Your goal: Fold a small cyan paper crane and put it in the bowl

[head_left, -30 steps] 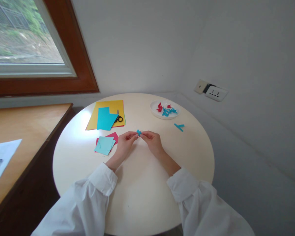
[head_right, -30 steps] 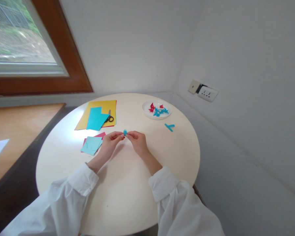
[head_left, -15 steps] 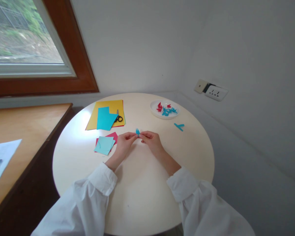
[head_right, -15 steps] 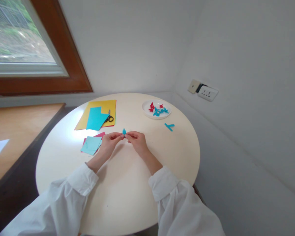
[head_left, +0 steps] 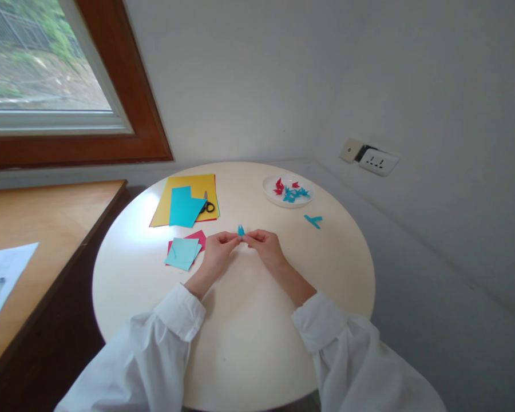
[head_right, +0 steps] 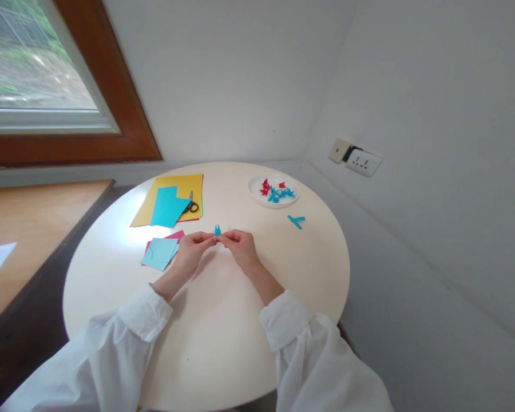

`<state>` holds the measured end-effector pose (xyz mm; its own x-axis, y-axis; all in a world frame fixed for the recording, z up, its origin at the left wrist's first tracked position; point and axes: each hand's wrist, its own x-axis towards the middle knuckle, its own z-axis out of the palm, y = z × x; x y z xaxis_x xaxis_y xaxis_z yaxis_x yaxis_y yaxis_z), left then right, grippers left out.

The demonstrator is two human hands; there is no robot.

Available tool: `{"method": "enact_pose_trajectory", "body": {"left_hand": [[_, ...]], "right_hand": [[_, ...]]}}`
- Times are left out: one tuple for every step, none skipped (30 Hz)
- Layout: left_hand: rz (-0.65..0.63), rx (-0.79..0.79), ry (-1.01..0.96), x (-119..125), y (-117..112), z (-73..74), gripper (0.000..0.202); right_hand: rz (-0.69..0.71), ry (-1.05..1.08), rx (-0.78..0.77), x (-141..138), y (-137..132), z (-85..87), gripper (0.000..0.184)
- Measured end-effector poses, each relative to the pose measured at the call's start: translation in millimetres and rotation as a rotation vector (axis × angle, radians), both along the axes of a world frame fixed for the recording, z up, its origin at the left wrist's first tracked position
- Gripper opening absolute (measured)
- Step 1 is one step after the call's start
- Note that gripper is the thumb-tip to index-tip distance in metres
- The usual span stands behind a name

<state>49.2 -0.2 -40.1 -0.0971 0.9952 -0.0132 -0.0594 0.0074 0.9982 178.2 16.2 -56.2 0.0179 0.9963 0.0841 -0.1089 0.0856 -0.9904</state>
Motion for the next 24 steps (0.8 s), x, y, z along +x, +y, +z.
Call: {"method": "enact_pose_trajectory", "body": {"left_hand": [[0.001,-0.004,-0.007,0.2,-0.1,0.4,0.016],[0.002,-0.008,-0.013,0.5,-0.3,1.0,0.016],[0.005,-0.012,-0.018,0.7,-0.6,1.8,0.017],[0.008,-0.018,-0.022,1.0,-1.0,2.7,0.017],[0.01,-0.024,-0.027,1.2,-1.5,3.8,0.018],[0.012,-0.029,-0.032,1.4,-2.1,4.9,0.018],[0.013,-0.034,-0.039,1.5,-2.7,6.0,0.018],[0.011,-0.038,-0.044,1.7,-3.2,6.9,0.019],[0.009,-0.042,-0.048,1.7,-3.5,7.6,0.019],[0.006,-0.044,-0.05,1.8,-3.7,8.1,0.02],[0.004,-0.047,-0.051,1.8,-3.8,8.3,0.02],[0.004,-0.05,-0.05,1.8,-3.7,8.3,0.021],[0.005,-0.05,-0.048,1.8,-3.5,8.1,0.021],[0.004,-0.046,-0.051,1.8,-3.3,7.9,0.022],[0.002,-0.038,-0.061,1.8,-3.2,7.8,0.022],[-0.002,-0.027,-0.08,1.9,-3.3,7.7,0.024],[-0.01,-0.016,-0.107,2.0,-3.4,7.7,0.026],[-0.02,-0.009,-0.138,2.1,-3.7,7.9,0.029],[-0.032,-0.007,-0.167,2.2,-4.1,8.2,0.032],[-0.041,-0.009,-0.189,2.3,-4.5,8.5,0.035],[-0.048,-0.014,-0.201,2.4,-4.9,8.8,0.037],[-0.052,-0.019,-0.206,2.5,-5.2,9.0,0.039],[-0.053,-0.021,-0.209,2.5,-5.3,9.1,0.04],[-0.053,-0.021,-0.212,2.5,-5.2,8.9,0.041]], "right_hand": [[0.001,0.006,-0.001,0.2,-0.2,0.1,0.014],[0.003,0.012,-0.004,0.3,-0.5,0.3,0.014],[0.003,0.018,-0.007,0.4,-0.7,0.6,0.013],[0.003,0.022,-0.012,0.5,-1.0,1.0,0.013],[0.004,0.023,-0.016,0.5,-1.4,1.5,0.014],[0.003,0.026,-0.021,0.5,-1.6,2.1,0.014],[0.002,0.029,-0.027,0.4,-1.9,2.6,0.014],[0.002,0.035,-0.033,0.3,-2.2,3.2,0.014],[0.002,0.041,-0.04,0.2,-2.4,3.6,0.015],[0.001,0.048,-0.047,0.0,-2.6,4.0,0.015],[0.0,0.056,-0.052,-0.1,-2.7,4.2,0.015],[-0.001,0.063,-0.054,-0.3,-2.8,4.3,0.015],[-0.001,0.069,-0.054,-0.4,-2.9,4.3,0.015],[-0.002,0.074,-0.053,-0.5,-2.9,4.2,0.015],[-0.003,0.078,-0.051,-0.6,-2.9,4.0,0.015],[-0.006,0.078,-0.05,-0.6,-2.8,3.8,0.016],[-0.007,0.076,-0.049,-0.7,-2.7,3.5,0.016],[-0.009,0.073,-0.047,-0.8,-2.6,3.1,0.017],[-0.01,0.069,-0.044,-0.9,-2.4,2.8,0.017],[-0.013,0.068,-0.041,-1.0,-2.2,2.5,0.018],[-0.013,0.07,-0.039,-1.1,-1.9,2.3,0.019],[-0.014,0.075,-0.039,-1.3,-1.7,2.1,0.02],[-0.015,0.084,-0.041,-1.5,-1.6,2.0,0.021],[-0.017,0.095,-0.045,-1.7,-1.4,2.0,0.022]]}}
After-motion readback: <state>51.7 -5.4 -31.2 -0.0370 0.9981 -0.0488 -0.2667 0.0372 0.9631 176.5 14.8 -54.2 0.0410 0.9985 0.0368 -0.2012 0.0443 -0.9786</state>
